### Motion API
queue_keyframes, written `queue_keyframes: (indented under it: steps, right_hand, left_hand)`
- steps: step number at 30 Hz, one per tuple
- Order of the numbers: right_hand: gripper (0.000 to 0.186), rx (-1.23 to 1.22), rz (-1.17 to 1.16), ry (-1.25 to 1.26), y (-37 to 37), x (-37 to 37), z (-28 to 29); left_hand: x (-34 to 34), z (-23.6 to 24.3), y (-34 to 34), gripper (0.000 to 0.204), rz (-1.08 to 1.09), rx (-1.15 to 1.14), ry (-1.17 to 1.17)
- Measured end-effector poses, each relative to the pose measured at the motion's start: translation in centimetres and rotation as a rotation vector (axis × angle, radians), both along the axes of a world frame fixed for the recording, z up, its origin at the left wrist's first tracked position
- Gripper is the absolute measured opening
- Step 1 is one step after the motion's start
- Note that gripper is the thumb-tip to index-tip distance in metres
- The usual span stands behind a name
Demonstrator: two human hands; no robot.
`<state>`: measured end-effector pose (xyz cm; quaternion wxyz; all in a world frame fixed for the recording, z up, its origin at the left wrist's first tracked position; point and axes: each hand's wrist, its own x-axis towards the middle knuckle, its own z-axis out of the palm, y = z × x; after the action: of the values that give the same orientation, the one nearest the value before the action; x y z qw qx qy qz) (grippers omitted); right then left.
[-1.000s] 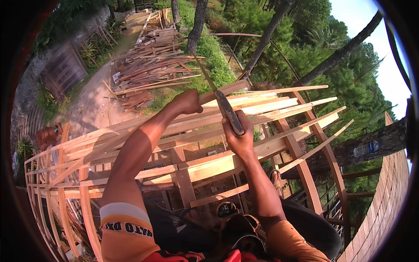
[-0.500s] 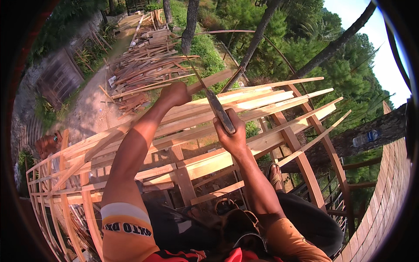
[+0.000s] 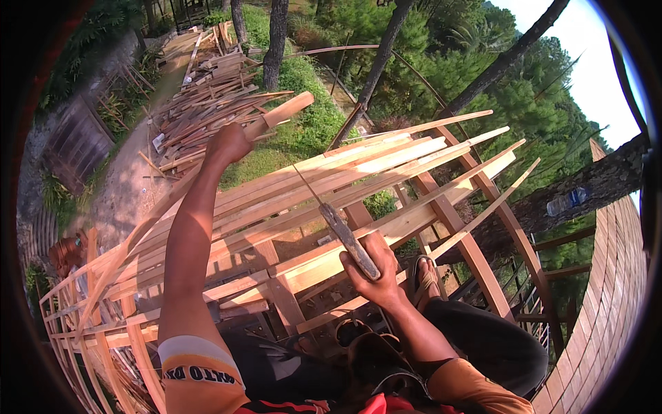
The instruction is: The person installs wooden roof tiles by positioning them on the wooden frame and securing them with nails using a hammer. The person also marks a tile with a pencil and cuts it to size using a hand saw.
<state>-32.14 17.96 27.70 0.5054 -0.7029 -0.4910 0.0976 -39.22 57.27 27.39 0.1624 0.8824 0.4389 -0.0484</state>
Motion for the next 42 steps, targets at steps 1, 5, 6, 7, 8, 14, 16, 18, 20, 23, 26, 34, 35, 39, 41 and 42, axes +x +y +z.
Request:
queue_keyframes:
  steps: [1, 5, 6, 7, 8, 14, 16, 18, 20, 23, 26, 34, 35, 39, 41, 42]
  right_hand:
    - [0.015, 0.119, 0.073, 0.025, -2.6, -0.3, -1.3]
    - [0.015, -0.087, -0.082, 0.086, 3.0, 2.9, -1.5]
    - [0.015, -0.047, -0.114, 0.092, 5.5, 4.3, -2.0]
    - [0.015, -0.009, -0.131, 0.132, 7.4, 4.5, -2.6]
    - [0.013, 0.012, -0.113, 0.08, 7.7, 4.5, -2.8]
    - [0.015, 0.084, 0.077, 0.091, -2.5, 0.3, -2.0]
    - [0.014, -0.085, -0.028, 0.105, 1.3, 2.2, -4.1]
    - [0.018, 0.016, -0.122, 0.067, 7.3, 4.7, -3.0]
    - [0.017, 0.005, -0.106, 0.083, 6.9, 4.4, -3.3]
    - [0.016, -0.02, -0.024, 0.18, 1.0, 1.2, -2.9]
    - [0.016, 0.095, 0.041, 0.119, -2.4, 0.0, -2.3]
    - [0.016, -0.001, -0.057, 0.11, 3.8, 1.5, -3.4]
    - [0.014, -0.004, -0.026, 0.17, 1.2, -0.2, -2.7]
    - [0.015, -0.049, -0.005, 0.145, 0.1, 0.0, -2.9]
    - [0.016, -0.055, -0.087, 0.112, 5.2, 3.2, -3.4]
    - [0.017, -0.057, -0.113, 0.129, 6.5, 4.0, -3.3]
  left_hand:
    - [-0.4, 0.4, 0.7, 0.038, 0.032, 0.021, -0.017]
    - [3.3, -3.4, -6.4, 0.037, -0.15, -0.081, -0.035]
    - [4.8, -3.2, -8.1, 0.037, -0.17, -0.057, -0.062]
    - [4.9, -3.4, -7.9, 0.037, -0.157, -0.061, -0.033]
    - [4.6, -3.2, -6.9, 0.037, -0.151, -0.054, -0.047]
    - [1.0, -1.1, -1.1, 0.037, 0.007, 0.042, -0.073]
    - [2.7, -2.7, -4.8, 0.037, -0.072, 0.019, -0.02]
    - [4.1, -3.1, -7.5, 0.037, -0.099, 0.016, -0.07]
    - [4.1, -3.0, -7.4, 0.037, -0.11, 0.008, -0.058]
    - [1.9, 0.1, -2.9, 0.037, -0.01, 0.039, -0.039]
    - [1.0, -0.6, -2.0, 0.037, -0.021, -0.017, -0.056]
    - [2.6, -2.2, -3.0, 0.039, -0.046, -0.043, 0.002]
    - [1.0, -1.6, -0.8, 0.039, 0.018, 0.023, -0.017]
    - [0.5, -2.8, -3.5, 0.039, -0.045, -0.006, -0.009]
    - [3.4, -3.1, -7.5, 0.038, -0.124, 0.017, -0.047]
    - [3.8, -2.4, -7.1, 0.036, -0.09, 0.002, -0.039]
